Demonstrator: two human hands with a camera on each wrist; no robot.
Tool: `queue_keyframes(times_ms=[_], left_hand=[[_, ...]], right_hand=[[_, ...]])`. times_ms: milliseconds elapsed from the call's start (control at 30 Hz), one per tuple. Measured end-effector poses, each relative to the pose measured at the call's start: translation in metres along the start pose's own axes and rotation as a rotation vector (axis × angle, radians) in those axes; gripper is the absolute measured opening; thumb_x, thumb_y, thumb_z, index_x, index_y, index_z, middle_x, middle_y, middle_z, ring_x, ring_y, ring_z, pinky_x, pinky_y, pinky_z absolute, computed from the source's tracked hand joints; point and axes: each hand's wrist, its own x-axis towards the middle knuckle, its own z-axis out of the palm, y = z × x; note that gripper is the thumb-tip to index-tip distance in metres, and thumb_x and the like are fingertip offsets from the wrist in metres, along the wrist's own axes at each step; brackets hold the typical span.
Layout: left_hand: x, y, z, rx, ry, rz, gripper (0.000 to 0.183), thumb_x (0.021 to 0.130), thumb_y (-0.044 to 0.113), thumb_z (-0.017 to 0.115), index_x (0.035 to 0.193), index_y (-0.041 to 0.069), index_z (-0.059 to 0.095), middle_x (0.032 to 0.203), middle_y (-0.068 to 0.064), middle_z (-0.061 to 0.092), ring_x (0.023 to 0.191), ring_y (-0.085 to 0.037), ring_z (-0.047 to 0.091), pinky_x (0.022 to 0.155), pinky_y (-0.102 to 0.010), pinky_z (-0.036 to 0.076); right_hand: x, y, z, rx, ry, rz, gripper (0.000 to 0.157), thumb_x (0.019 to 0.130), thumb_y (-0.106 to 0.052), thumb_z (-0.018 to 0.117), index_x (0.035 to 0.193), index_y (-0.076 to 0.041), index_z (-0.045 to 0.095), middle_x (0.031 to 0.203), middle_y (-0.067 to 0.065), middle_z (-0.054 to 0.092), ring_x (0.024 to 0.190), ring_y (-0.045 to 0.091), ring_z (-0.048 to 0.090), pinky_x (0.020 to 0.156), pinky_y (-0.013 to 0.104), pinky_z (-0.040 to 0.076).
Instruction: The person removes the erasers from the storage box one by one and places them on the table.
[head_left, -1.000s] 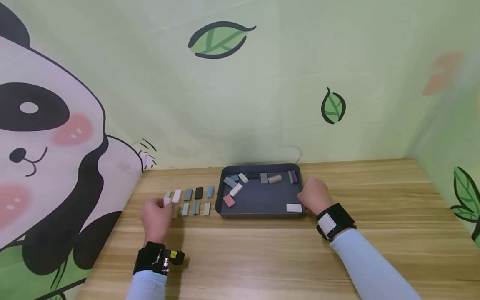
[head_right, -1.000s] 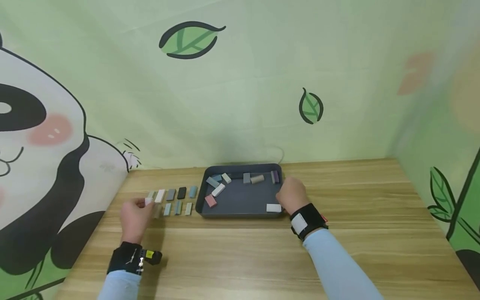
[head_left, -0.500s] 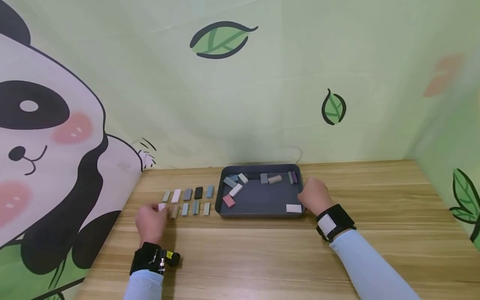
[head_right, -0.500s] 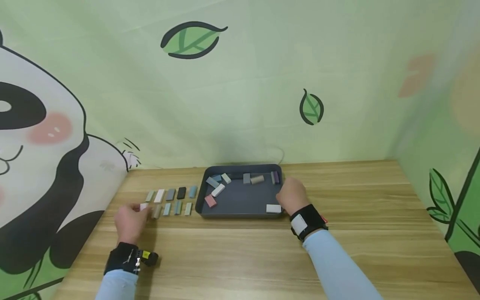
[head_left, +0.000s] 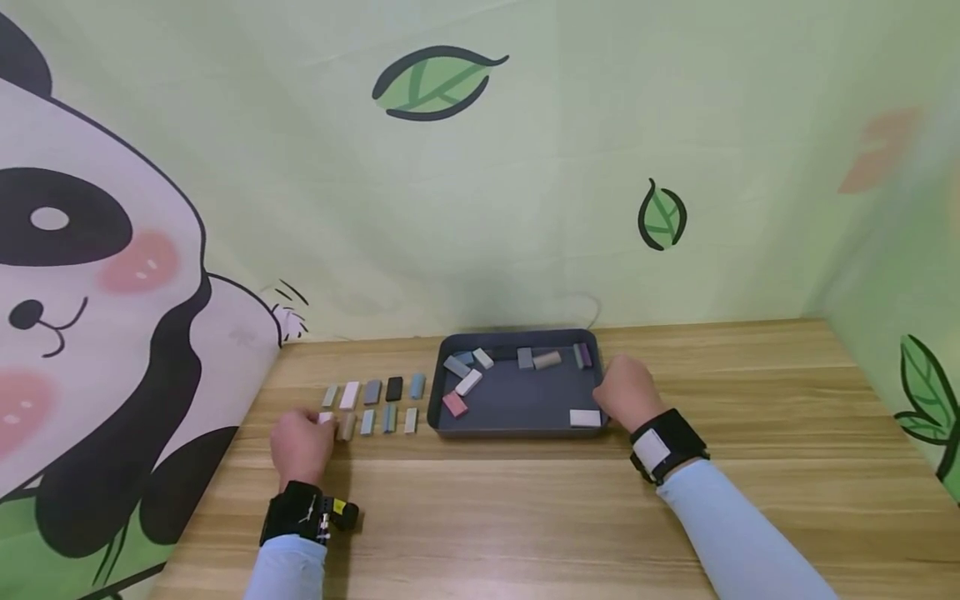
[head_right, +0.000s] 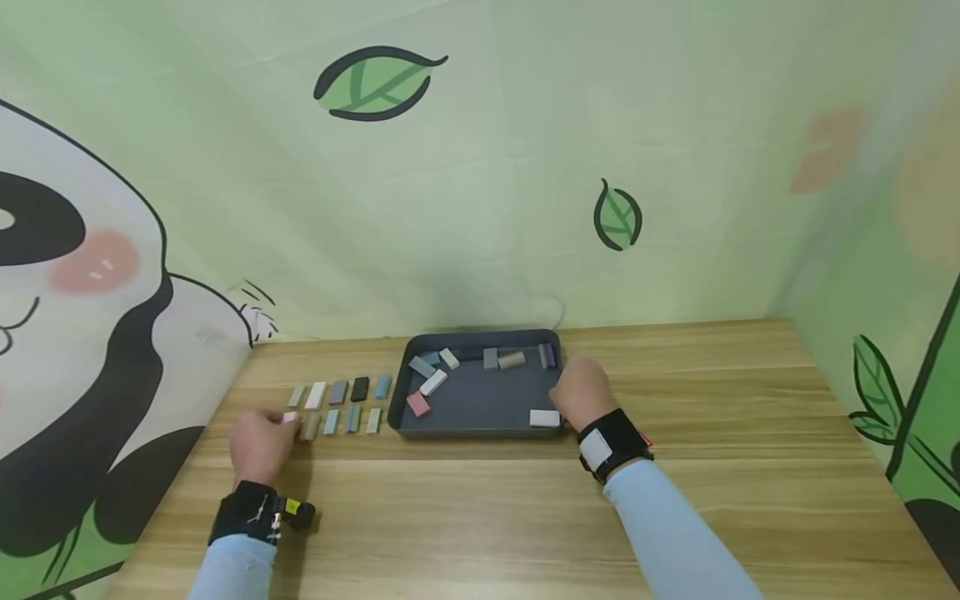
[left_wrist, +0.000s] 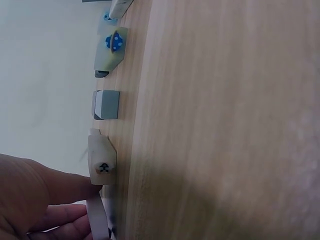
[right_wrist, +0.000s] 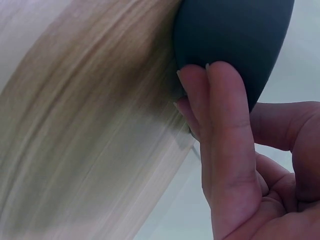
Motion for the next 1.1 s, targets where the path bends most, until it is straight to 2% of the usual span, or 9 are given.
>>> queue_keyframes(times_ms=[200, 300, 500, 600, 700, 800, 933, 1033, 1100], left_hand=[[0.001, -0.003, 0.0, 0.05, 0.022, 0.028, 0.027, 0.08, 0.023, 0.07, 0.095, 0.001, 0.069, 0.095, -0.02, 0.067, 0.087, -0.034, 0.057, 0.067, -0.042, 0.041], [0.002, -0.003, 0.0, 0.064, 0.012, 0.028, 0.027, 0.08, 0.023, 0.07, 0.096, 0.001, 0.069, 0.096, -0.019, 0.067, 0.087, -0.033, 0.057, 0.066, -0.041, 0.041], [0.001, -0.003, -0.001, 0.095, -0.046, -0.017, 0.033, 0.082, 0.027, 0.068, 0.104, 0.002, 0.067, 0.103, -0.019, 0.065, 0.088, -0.031, 0.056, 0.065, -0.038, 0.04], [-0.002, 0.002, -0.006, 0.116, -0.048, -0.007, 0.038, 0.084, 0.029, 0.064, 0.111, 0.003, 0.065, 0.108, -0.02, 0.065, 0.088, -0.031, 0.058, 0.061, -0.038, 0.04], [-0.008, 0.015, -0.012, 0.124, -0.034, 0.039, 0.042, 0.085, 0.032, 0.061, 0.117, 0.004, 0.063, 0.11, -0.019, 0.065, 0.083, -0.029, 0.059, 0.056, -0.034, 0.04], [-0.016, 0.032, -0.016, 0.106, 0.016, 0.13, 0.043, 0.086, 0.033, 0.061, 0.117, 0.004, 0.063, 0.108, -0.018, 0.067, 0.074, -0.026, 0.06, 0.05, -0.032, 0.039], [-0.031, 0.059, -0.016, 0.003, 0.06, 0.257, 0.042, 0.087, 0.033, 0.06, 0.117, 0.003, 0.062, 0.109, -0.018, 0.066, 0.078, -0.029, 0.063, 0.057, -0.036, 0.047], [-0.042, 0.078, -0.011, -0.11, 0.022, 0.318, 0.044, 0.089, 0.034, 0.058, 0.12, 0.002, 0.06, 0.113, -0.017, 0.065, 0.093, -0.03, 0.064, 0.073, -0.042, 0.05], [-0.047, 0.09, -0.005, -0.161, -0.02, 0.339, 0.045, 0.089, 0.036, 0.058, 0.121, 0.004, 0.059, 0.114, -0.015, 0.064, 0.092, -0.028, 0.063, 0.075, -0.041, 0.051]], right_hand=[[-0.001, -0.001, 0.0, 0.008, 0.004, -0.007, 0.012, 0.076, -0.004, 0.058, 0.064, -0.002, 0.057, 0.058, 0.008, 0.056, 0.041, 0.016, 0.057, 0.038, 0.024, 0.043], [-0.001, -0.001, 0.0, 0.009, 0.008, -0.011, 0.012, 0.076, -0.004, 0.059, 0.065, -0.002, 0.057, 0.058, 0.008, 0.057, 0.04, 0.015, 0.056, 0.038, 0.024, 0.043], [-0.002, -0.002, 0.002, 0.001, 0.018, -0.02, 0.012, 0.076, -0.004, 0.059, 0.065, -0.002, 0.057, 0.059, 0.009, 0.057, 0.039, 0.015, 0.056, 0.038, 0.024, 0.044], [-0.001, -0.003, 0.003, -0.006, 0.019, -0.02, 0.012, 0.076, -0.005, 0.059, 0.065, -0.002, 0.057, 0.059, 0.009, 0.058, 0.039, 0.015, 0.056, 0.038, 0.024, 0.044], [-0.001, -0.003, 0.002, -0.017, 0.017, -0.021, 0.013, 0.077, -0.005, 0.058, 0.064, -0.002, 0.058, 0.059, 0.009, 0.059, 0.038, 0.014, 0.056, 0.038, 0.024, 0.044], [-0.001, -0.003, 0.0, -0.031, 0.016, -0.027, 0.014, 0.077, -0.006, 0.058, 0.064, -0.002, 0.058, 0.059, 0.009, 0.059, 0.039, 0.015, 0.056, 0.039, 0.024, 0.044], [0.0, -0.003, -0.002, -0.071, 0.021, -0.05, 0.013, 0.076, -0.006, 0.06, 0.064, -0.002, 0.059, 0.059, 0.008, 0.058, 0.046, 0.017, 0.057, 0.044, 0.026, 0.043], [0.0, -0.003, -0.002, -0.092, 0.021, -0.064, 0.012, 0.076, -0.007, 0.06, 0.065, -0.001, 0.06, 0.061, 0.009, 0.058, 0.051, 0.019, 0.056, 0.047, 0.026, 0.042], [0.0, -0.002, -0.001, -0.097, 0.024, -0.076, 0.012, 0.076, -0.007, 0.061, 0.066, 0.0, 0.061, 0.062, 0.009, 0.059, 0.052, 0.019, 0.056, 0.048, 0.027, 0.042]])
